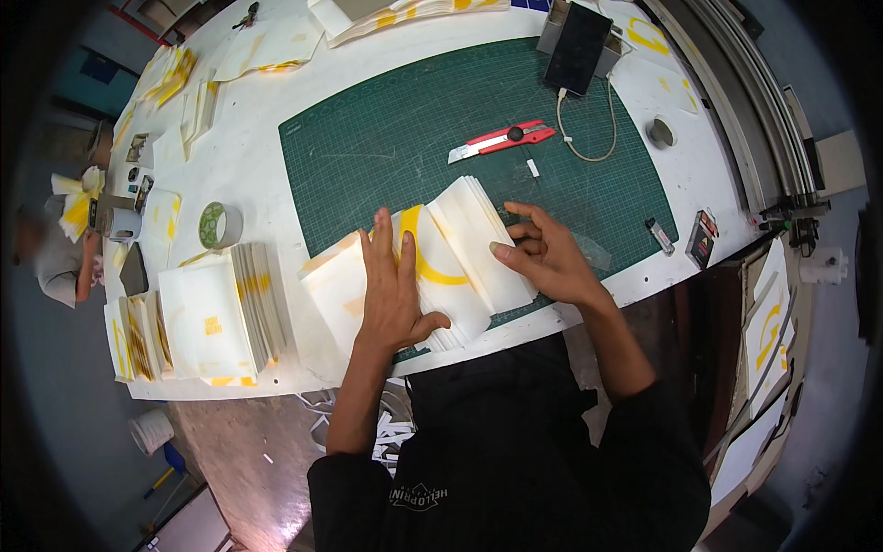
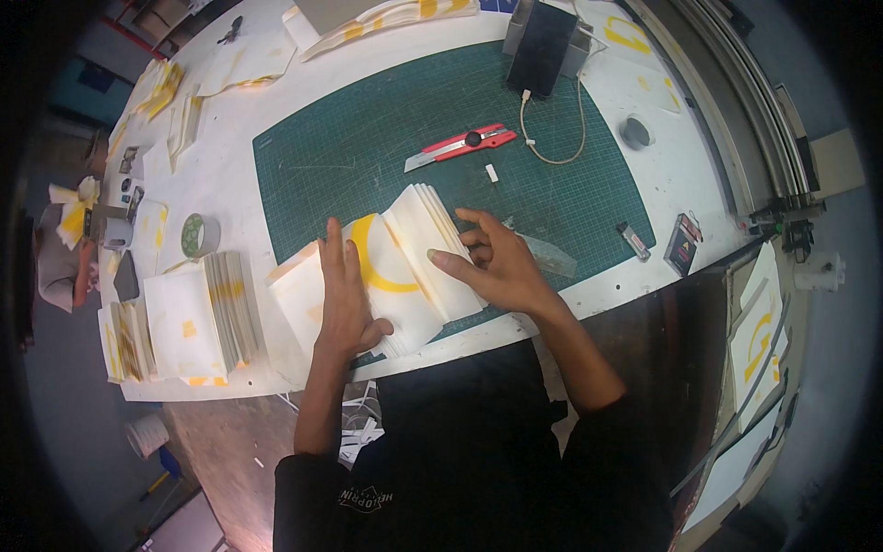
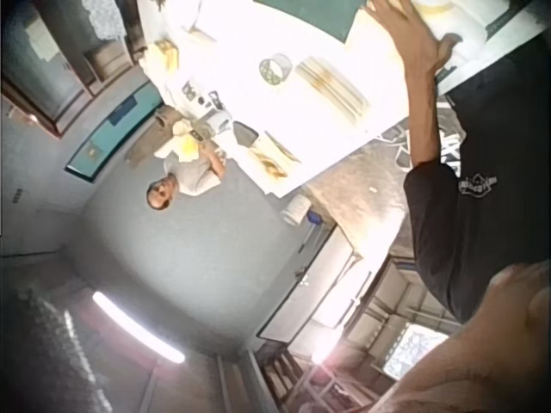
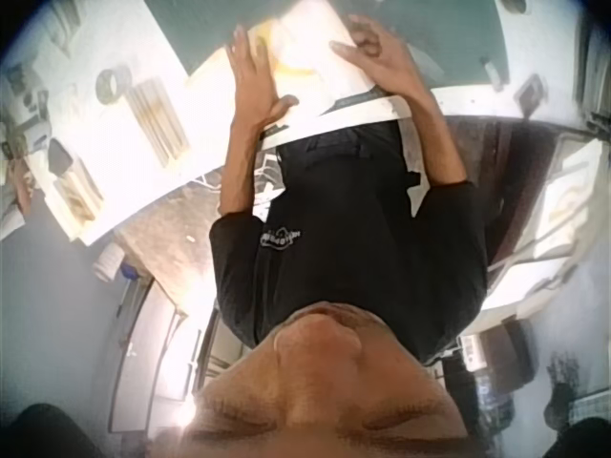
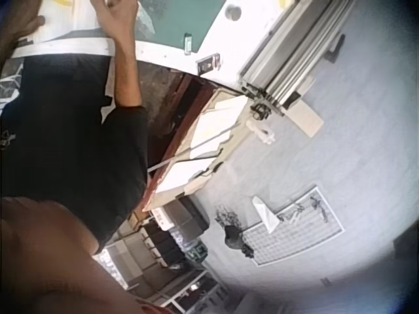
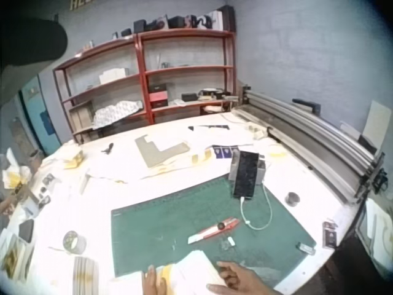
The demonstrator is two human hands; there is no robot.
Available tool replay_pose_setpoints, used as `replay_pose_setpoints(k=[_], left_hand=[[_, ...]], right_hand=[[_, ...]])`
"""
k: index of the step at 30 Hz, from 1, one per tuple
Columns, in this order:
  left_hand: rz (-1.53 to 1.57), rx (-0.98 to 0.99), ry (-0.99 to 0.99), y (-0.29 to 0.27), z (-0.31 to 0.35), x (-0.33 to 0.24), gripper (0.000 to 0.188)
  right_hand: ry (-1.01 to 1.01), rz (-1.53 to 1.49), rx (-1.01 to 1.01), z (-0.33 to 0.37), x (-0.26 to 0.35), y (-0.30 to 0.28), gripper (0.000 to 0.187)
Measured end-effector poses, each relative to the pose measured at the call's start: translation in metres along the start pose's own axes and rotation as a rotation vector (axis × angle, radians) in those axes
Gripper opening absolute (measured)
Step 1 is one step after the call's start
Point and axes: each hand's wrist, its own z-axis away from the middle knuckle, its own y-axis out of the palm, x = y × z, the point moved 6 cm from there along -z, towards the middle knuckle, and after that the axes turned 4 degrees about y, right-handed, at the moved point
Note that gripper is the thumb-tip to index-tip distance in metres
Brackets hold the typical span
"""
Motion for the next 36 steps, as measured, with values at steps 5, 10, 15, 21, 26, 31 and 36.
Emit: replay_pose_setpoints(k=[5, 10, 15, 21, 26, 31, 36], left_hand=[[0.054, -0.080, 0.008, -0.002, 0.001, 0.000, 0.120], [-0.112, 0.129, -0.077, -0.001, -0.005, -0.005, 0.099], [-0.098, 0.153, -0.132, -0.004, -0.009, -0.009, 0.076], [-0.097, 0.142, -0.112, -0.004, -0.012, -0.011, 0.068], [-0.121, 0.159, -0.114, -0.002, -0.013, -0.012, 0.069], [-0.125, 0.155, -0.124, -0.002, -0.012, -0.011, 0.070], [-0.134, 0.144, -0.134, -0.001, -0.010, -0.009, 0.070]], right_hand=[[0.018, -0.035, -0.001, 0.000, -0.001, 0.000, 0.091], [-0.027, 0.119, -0.052, 0.003, 0.005, 0.001, 0.086], [-0.144, 0.377, -0.166, -0.006, 0.008, -0.003, 0.074], [-0.205, 0.443, -0.255, -0.063, 0.016, -0.012, 0.063], [-0.142, 0.532, -0.313, -0.098, 0.031, -0.008, 0.063], [-0.213, 0.599, -0.208, -0.065, 0.022, -0.015, 0.071], [-0.063, 0.639, -0.048, 0.005, 0.002, -0.028, 0.083]])
